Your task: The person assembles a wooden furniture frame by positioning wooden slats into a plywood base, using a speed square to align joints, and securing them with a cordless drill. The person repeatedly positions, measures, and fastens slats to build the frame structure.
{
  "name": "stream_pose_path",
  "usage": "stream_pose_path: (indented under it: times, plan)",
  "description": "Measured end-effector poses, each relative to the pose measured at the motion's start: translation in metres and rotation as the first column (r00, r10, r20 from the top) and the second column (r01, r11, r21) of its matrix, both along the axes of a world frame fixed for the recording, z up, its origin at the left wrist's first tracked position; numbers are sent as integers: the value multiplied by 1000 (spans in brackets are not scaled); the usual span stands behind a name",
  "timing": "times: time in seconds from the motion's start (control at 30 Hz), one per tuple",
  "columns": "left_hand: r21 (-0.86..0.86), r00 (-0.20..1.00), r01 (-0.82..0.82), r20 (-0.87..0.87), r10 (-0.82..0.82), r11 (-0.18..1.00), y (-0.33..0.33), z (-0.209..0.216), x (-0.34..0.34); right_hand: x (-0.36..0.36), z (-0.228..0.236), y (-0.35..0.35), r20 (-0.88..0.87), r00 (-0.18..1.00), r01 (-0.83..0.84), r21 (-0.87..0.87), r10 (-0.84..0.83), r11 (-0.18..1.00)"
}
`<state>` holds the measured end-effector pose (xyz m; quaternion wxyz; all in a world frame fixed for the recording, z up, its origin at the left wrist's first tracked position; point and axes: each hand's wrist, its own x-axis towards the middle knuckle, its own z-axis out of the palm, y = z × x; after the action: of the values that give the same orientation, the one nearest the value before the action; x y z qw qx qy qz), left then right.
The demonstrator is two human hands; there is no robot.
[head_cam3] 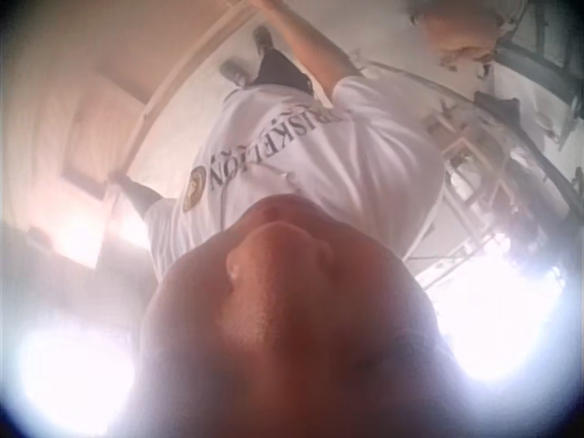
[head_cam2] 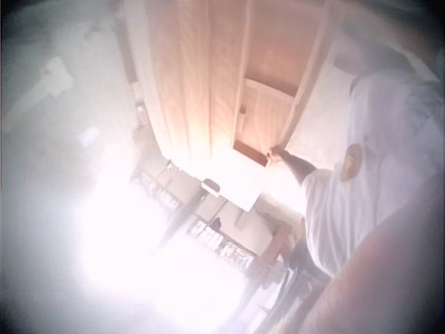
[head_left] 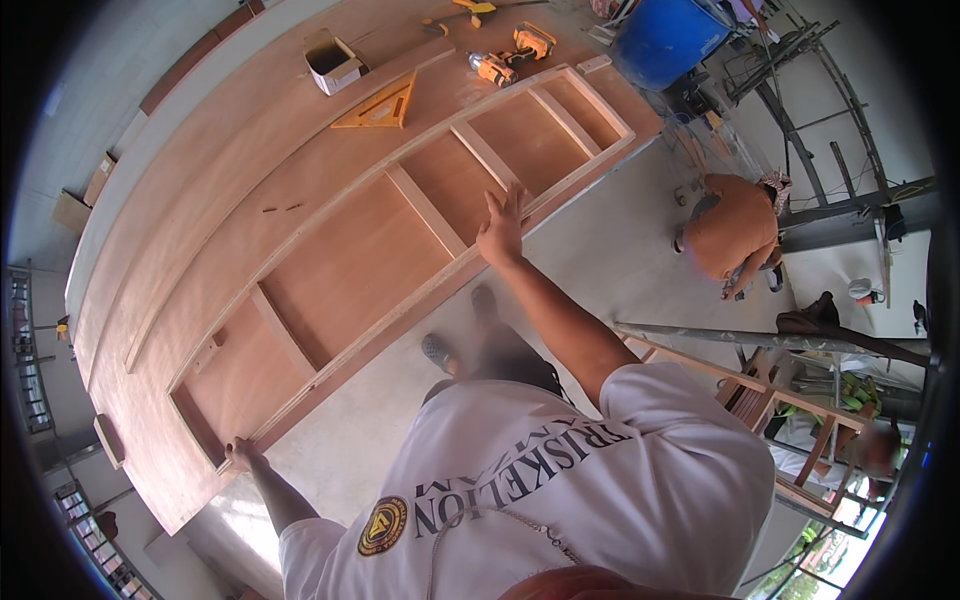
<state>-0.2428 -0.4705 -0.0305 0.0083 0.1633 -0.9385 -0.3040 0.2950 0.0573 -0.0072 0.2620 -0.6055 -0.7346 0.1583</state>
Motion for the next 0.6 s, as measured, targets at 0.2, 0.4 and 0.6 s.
stream_pose_path:
  times: [0.2,0.4,0.6]
  plan:
    - [4,996,17,-90,-17,1000,0,-4,3,-2,1,8,59,998,28,-82,-23,996]
    - [83,999,-34,-2,34,996,5,8,9,-4,10,15,54,999,9,-144,-1,989]
    - [-73,999,20,29,-18,997,4,0,9,5,-6,10,76,997,13,-46,-9,999]
